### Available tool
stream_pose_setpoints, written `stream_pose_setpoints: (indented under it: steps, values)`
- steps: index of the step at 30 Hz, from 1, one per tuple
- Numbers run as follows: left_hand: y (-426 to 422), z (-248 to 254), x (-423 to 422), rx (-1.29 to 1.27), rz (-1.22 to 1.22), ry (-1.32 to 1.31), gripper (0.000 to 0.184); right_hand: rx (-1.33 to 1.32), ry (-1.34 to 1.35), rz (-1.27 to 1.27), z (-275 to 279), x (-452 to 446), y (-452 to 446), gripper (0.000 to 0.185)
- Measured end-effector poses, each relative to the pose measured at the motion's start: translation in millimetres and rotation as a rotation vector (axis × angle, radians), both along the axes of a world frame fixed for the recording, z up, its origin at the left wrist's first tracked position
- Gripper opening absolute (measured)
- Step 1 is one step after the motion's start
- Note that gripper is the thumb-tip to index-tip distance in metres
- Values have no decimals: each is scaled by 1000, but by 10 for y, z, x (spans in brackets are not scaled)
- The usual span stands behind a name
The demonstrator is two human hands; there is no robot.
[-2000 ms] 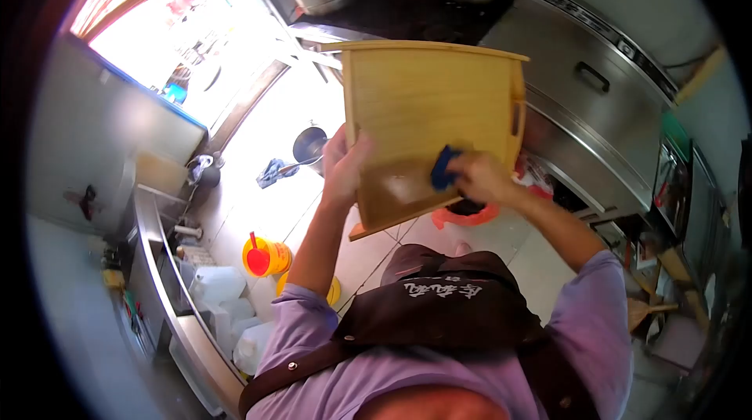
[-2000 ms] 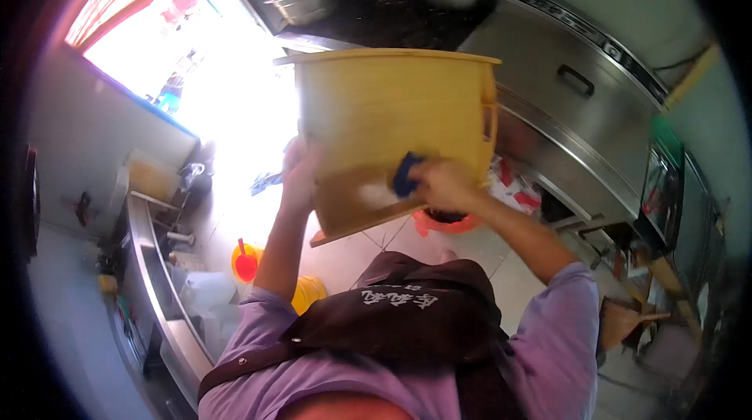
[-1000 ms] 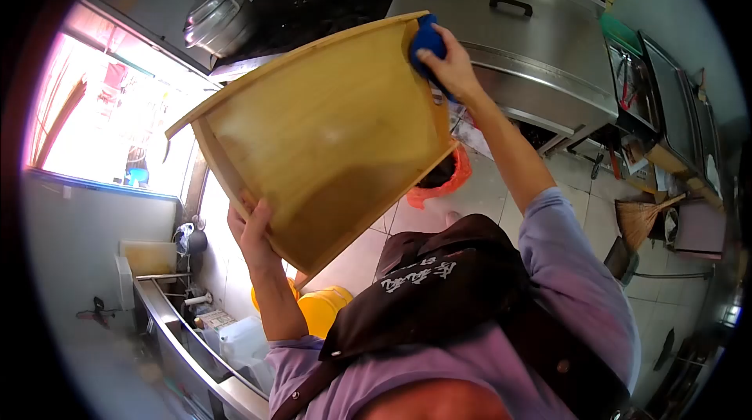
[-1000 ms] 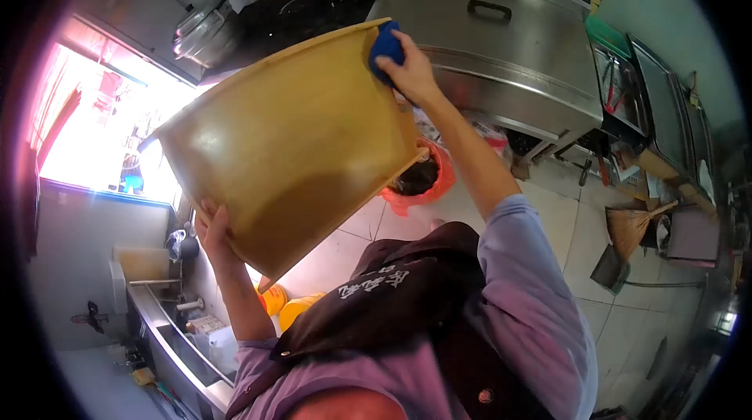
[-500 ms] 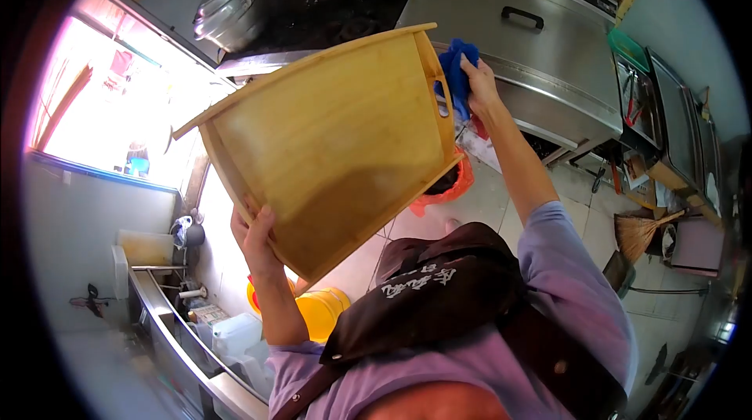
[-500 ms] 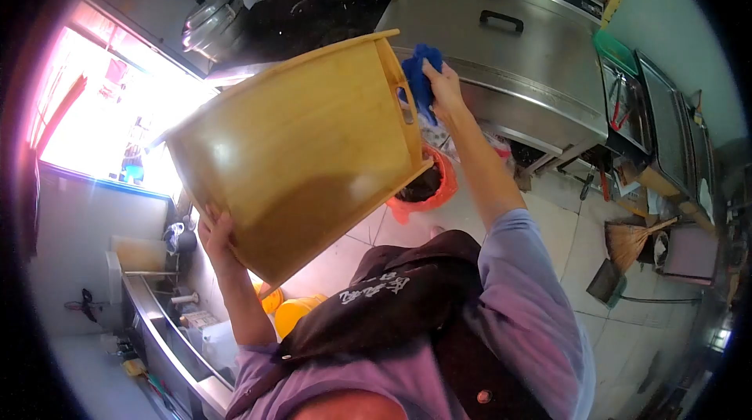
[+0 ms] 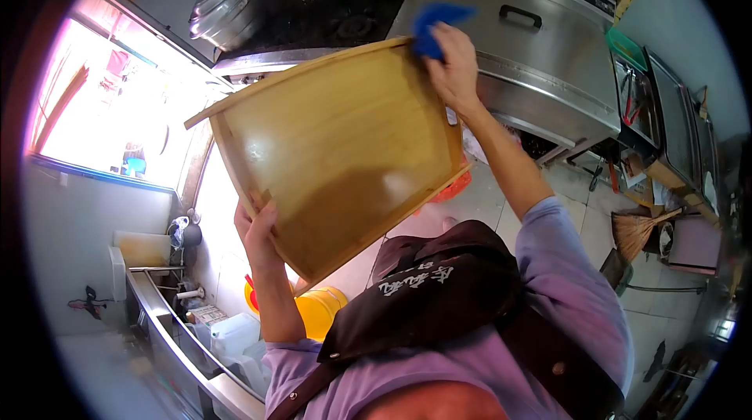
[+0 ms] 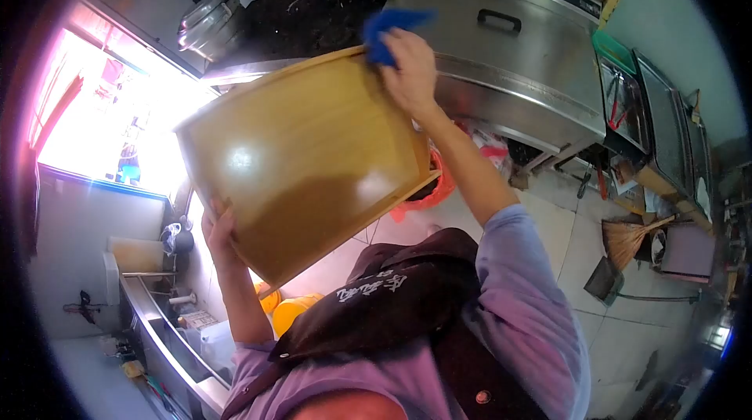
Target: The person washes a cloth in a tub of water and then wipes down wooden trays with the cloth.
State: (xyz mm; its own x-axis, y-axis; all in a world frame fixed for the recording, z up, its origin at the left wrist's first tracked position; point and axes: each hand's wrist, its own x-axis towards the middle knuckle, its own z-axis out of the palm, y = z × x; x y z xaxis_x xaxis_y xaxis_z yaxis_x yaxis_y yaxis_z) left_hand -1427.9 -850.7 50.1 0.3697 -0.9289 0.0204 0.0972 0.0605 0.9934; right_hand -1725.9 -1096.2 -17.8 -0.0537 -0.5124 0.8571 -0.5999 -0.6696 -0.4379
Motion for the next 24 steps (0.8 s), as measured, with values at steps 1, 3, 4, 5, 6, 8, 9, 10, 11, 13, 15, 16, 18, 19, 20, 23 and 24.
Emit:
stream_pose_setpoints:
  steps: [1,3,4,5,6,8,9,10,11,13,15,16,18,19,20,23,24]
  values:
    - [-8,30,-59,3,2,-27,52,-159,230,2,138,33,38,38]
    - [5,98,-159,8,-13,-68,52,-85,378,171,111,69,-79,39]
    - [8,141,-195,7,-25,-79,52,-48,451,257,92,55,-169,39]
    - [18,156,-213,5,-31,-86,52,-20,489,235,47,-1,-226,38]
    - [23,151,-206,17,-22,-82,51,2,528,218,-19,-88,-293,36]
    - [43,131,-162,40,5,-72,51,63,551,173,-231,-301,-453,36]
    - [51,114,-130,41,2,-60,50,203,409,95,-340,-351,-407,33]
    - [64,91,-92,41,2,-47,50,341,268,22,-455,-369,-379,29]
    - [87,71,-70,43,5,-33,50,399,40,8,-604,-384,-464,26]
    - [113,78,-63,59,25,-58,48,517,-426,-31,-715,-353,-572,24]
    - [98,93,-62,61,43,-61,46,749,-772,231,-724,-320,-546,32]
    - [78,96,-67,55,54,-48,45,876,-671,238,-687,-270,-472,34]
    - [36,138,-130,44,84,-35,43,1032,-541,165,-717,-105,-409,40]
    - [16,141,-166,13,73,-34,43,977,-402,101,-725,-78,-411,45]
    - [7,144,-183,-18,66,-30,43,1027,-422,174,-723,-81,-398,46]
    - [-13,97,-117,-22,139,16,43,993,-231,147,-777,-68,-116,47]
    - [-34,67,-87,-16,178,40,43,941,-124,97,-845,-106,-12,46]
